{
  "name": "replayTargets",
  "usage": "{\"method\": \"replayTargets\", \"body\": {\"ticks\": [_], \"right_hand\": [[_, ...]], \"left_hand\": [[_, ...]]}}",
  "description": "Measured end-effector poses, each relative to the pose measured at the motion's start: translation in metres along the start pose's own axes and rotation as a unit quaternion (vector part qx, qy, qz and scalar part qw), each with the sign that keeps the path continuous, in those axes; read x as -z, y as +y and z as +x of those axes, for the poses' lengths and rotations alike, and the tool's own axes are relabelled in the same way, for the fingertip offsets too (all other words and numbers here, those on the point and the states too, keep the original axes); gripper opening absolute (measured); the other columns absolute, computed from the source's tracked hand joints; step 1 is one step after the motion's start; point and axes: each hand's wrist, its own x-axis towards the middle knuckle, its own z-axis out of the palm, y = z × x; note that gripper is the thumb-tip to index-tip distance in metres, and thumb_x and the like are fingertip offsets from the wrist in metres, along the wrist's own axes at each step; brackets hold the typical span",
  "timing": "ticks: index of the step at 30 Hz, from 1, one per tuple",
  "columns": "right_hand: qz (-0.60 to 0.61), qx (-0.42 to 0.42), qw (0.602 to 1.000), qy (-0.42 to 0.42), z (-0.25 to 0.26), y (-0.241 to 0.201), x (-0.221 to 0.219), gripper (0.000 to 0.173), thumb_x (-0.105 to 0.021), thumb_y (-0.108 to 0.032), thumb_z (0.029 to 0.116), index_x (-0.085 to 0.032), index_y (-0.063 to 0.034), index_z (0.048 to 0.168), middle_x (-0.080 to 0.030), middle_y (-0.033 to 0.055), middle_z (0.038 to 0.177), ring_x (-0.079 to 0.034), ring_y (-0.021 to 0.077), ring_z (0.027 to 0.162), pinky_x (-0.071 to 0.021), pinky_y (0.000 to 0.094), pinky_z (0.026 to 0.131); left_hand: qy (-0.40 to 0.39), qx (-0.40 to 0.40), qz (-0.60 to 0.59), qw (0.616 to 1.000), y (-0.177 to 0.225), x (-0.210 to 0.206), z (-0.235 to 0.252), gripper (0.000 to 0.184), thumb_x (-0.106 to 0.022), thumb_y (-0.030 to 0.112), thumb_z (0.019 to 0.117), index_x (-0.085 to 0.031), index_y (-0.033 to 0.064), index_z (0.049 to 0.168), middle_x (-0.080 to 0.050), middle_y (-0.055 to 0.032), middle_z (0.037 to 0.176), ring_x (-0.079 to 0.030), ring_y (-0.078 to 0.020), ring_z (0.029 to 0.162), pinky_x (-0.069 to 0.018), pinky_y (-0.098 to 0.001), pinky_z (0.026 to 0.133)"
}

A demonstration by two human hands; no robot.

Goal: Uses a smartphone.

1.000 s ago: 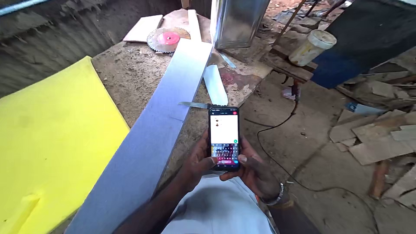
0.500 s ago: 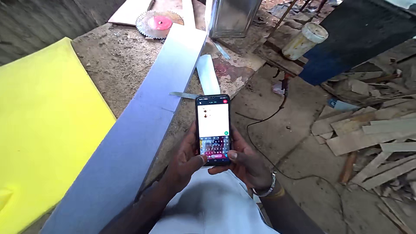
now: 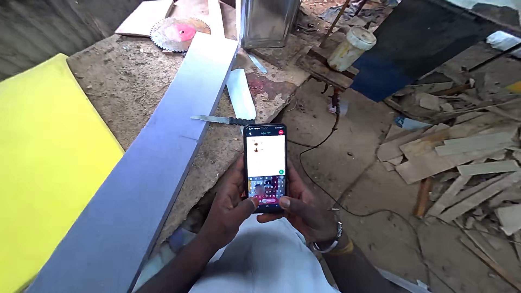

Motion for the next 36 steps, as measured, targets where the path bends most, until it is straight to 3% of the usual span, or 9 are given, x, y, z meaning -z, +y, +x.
{"method": "replayTargets", "body": {"ticks": [11, 23, 28, 36], "right_hand": [[0.01, 0.001, 0.999, 0.039, -0.024, 0.011, 0.009, 0.089, -0.072, -0.017, 0.0936, -0.017, -0.0324, 0.162, -0.055, 0.0206, 0.14, -0.066, 0.0415, 0.116, -0.0613, 0.0586, 0.086], [-0.01, -0.014, 0.998, 0.06, -0.024, 0.013, 0.003, 0.089, -0.066, -0.01, 0.0936, -0.015, -0.0308, 0.162, -0.058, 0.0204, 0.137, -0.068, 0.0404, 0.112, -0.0631, 0.057, 0.081], [-0.028, -0.022, 0.996, 0.079, -0.012, 0.015, -0.002, 0.085, -0.06, 0.002, 0.0917, -0.022, -0.031, 0.161, -0.061, 0.0206, 0.132, -0.07, 0.04, 0.106, -0.0641, 0.0564, 0.076], [-0.045, -0.013, 0.996, 0.075, 0.001, 0.019, -0.009, 0.086, -0.06, 0.005, 0.0904, -0.024, -0.0297, 0.16, -0.062, 0.0197, 0.13, -0.071, 0.0395, 0.104, -0.0648, 0.0552, 0.075]], "left_hand": [[-0.029, 0.042, 0.007, 0.999, -0.015, -0.01, -0.003, 0.089, -0.061, 0.008, 0.0936, -0.01, 0.0141, 0.166, -0.047, -0.0217, 0.151, -0.057, -0.0343, 0.13, -0.0503, -0.0495, 0.108], [-0.009, 0.036, 0.02, 0.999, -0.018, -0.008, -0.01, 0.086, -0.057, 0.002, 0.092, -0.014, 0.0132, 0.165, -0.05, -0.0205, 0.149, -0.059, -0.0329, 0.129, -0.0507, -0.0484, 0.108], [0.003, 0.029, 0.024, 0.999, -0.014, -0.002, -0.013, 0.084, -0.054, -0.001, 0.0901, -0.018, 0.0146, 0.165, -0.052, -0.0202, 0.147, -0.06, -0.033, 0.126, -0.0521, -0.0486, 0.106], [0.032, 0.021, 0.049, 0.998, -0.004, 0.005, -0.013, 0.084, -0.054, -0.003, 0.0894, -0.021, 0.0159, 0.165, -0.053, -0.018, 0.147, -0.061, -0.0322, 0.126, -0.0534, -0.0472, 0.105]]}}
